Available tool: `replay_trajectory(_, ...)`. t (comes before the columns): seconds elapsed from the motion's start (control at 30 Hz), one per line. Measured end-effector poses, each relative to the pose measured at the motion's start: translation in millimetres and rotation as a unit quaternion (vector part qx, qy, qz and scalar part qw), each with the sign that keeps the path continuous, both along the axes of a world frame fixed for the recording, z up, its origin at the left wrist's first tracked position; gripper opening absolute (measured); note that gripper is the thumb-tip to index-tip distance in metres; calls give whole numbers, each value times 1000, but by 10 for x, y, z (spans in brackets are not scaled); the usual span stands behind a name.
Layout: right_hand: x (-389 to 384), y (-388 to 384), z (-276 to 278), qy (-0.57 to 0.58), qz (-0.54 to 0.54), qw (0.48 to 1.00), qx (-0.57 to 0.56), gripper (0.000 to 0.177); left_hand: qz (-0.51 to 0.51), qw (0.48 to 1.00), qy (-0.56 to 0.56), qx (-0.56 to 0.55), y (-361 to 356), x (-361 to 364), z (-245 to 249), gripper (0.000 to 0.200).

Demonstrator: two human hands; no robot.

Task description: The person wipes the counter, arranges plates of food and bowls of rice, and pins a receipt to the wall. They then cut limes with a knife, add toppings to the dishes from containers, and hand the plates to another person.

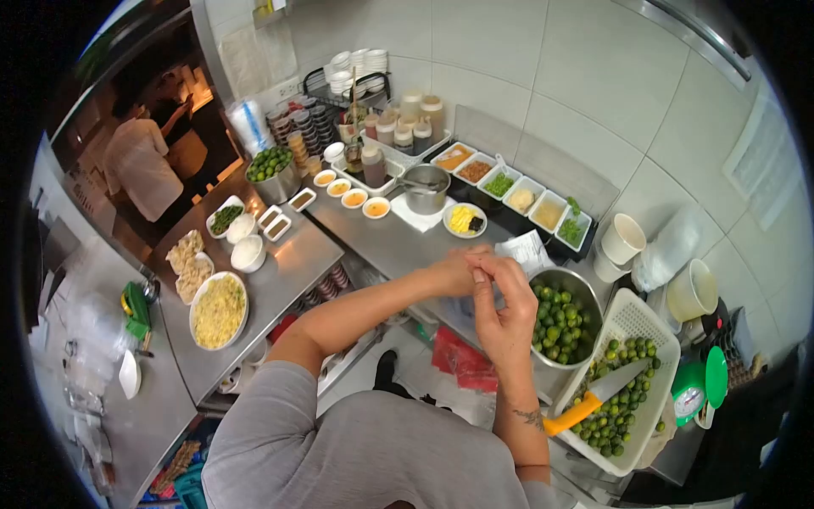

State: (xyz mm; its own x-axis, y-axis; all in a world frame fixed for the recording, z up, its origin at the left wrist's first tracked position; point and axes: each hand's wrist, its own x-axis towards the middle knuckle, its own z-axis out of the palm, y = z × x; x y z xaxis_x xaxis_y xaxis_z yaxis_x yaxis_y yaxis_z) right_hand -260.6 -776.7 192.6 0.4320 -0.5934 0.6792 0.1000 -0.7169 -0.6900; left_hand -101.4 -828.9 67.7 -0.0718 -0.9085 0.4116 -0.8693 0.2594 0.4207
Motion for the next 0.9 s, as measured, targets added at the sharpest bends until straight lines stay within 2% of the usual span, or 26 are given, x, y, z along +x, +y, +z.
replay_trajectory(0.1, 240, -378, -148, 26, -60, 998, 6, 14, -99, 991, -94, 11, -395, 374, 392, 25)
replay_trajectory(0.13, 384, -488, -123, 11, -70, 997, 23, 15, -91, 984, -152, -20, -560, 576, 575, 22)
replay_trajectory(0.17, 547, -581, -65, -14, -100, 995, 20, 15, -51, 998, -25, 16, -669, 771, 723, 23)
replay_trajectory(0.2, 729, -689, -12, -37, -94, 994, 46, 15, -90, 995, -31, 19, -883, 1056, 915, 24)
replay_trajectory(0.27, 1103, -945, 119, -59, -104, 991, 55, 16, -45, 999, 6, -13, -1132, 1556, 1305, 27)
replay_trajectory(0.33, 1513, -1256, 262, -35, -133, 990, -22, 15, 3, 998, 47, -43, -1527, 2157, 1606, 26)
replay_trajectory(0.4, 1942, -1566, 467, -18, -146, 984, -102, 14, 19, 982, 154, -104, -2043, 2802, 1869, 25)
replay_trajectory(0.47, 2353, -1927, 742, 1, -154, 960, -233, 13, 44, 971, 166, -164, -2260, 3269, 2387, 24)
replay_trajectory(0.53, 2707, -2253, 1017, 41, -186, 930, -316, 15, 71, 950, 175, -247, -2615, 3682, 2763, 22)
replay_trajectory(0.6, 2988, -2624, 1253, 74, -202, 900, -379, 21, 160, 926, 140, -312, -2650, 3769, 3152, 23)
replay_trajectory(0.7, 3307, -3167, 1657, 117, -263, 821, -492, 32, 138, 838, 67, -524, -3059, 3946, 3413, 33)
replay_trajectory(0.73, 3402, -3312, 1808, 131, -287, 791, -524, 37, 150, 853, 25, -500, -3128, 3953, 3456, 38)
replay_trajectory(0.8, 3587, -3563, 2089, 139, -326, 761, -543, 38, 170, 875, -61, -449, -3192, 3901, 3526, 53)
replay_trajectory(0.83, 3645, -3669, 2189, 145, -345, 747, -550, 39, 165, 870, -75, -458, -3212, 3871, 3487, 52)
replay_trajectory(0.9, 3718, -3859, 2338, 225, -380, 735, -514, 53, 156, 861, -101, -473, -3202, 3759, 3330, 50)
